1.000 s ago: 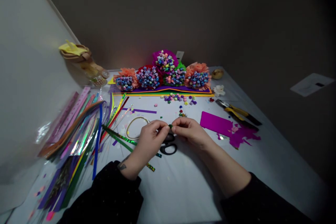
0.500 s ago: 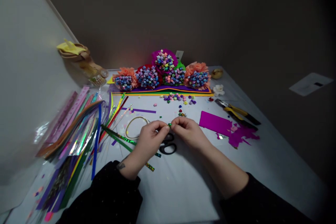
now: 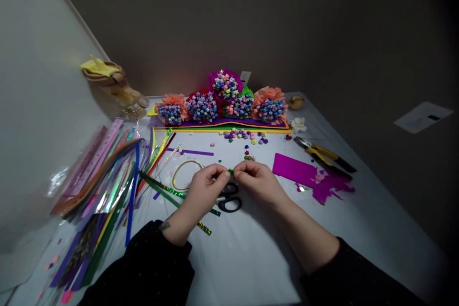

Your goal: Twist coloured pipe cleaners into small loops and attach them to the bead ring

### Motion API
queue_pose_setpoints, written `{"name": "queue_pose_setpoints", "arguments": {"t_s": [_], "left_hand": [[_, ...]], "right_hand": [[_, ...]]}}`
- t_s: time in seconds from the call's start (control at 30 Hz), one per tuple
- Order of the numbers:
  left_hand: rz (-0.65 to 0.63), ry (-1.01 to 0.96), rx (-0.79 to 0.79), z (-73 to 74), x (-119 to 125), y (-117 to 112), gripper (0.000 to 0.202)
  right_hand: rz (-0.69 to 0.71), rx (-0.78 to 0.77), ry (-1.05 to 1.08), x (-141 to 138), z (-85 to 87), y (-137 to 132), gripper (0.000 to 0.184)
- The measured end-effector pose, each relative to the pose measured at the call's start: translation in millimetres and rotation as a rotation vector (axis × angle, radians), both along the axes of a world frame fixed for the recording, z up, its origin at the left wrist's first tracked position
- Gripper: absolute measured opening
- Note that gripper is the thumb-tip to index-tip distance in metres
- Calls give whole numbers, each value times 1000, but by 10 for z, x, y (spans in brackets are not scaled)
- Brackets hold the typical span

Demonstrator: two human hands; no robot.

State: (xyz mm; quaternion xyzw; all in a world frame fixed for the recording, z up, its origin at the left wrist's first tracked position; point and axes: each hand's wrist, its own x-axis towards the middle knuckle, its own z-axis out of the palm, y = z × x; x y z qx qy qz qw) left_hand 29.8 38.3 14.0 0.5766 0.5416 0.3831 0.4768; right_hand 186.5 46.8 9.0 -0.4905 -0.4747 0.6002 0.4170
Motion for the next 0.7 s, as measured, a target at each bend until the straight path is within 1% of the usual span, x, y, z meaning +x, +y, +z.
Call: {"name": "queue_pose_setpoints", "arguments": {"t_s": [0.17, 0.47, 0.53, 0.7], "left_hand": [[-4, -10, -10, 10, 6, -5, 15], [-26, -37, -15, -1, 2, -9, 16], [-33, 14, 28, -4, -1, -20, 15], [-47, 241, 246, -11, -9, -62, 14]], "right_hand": [[2, 13, -26, 3, 19, 5, 10], [7, 8, -37, 9, -6, 8, 10], [-2, 11, -47, 1, -2, 13, 9], [-7, 15, -60, -27, 1, 14, 6]]}}
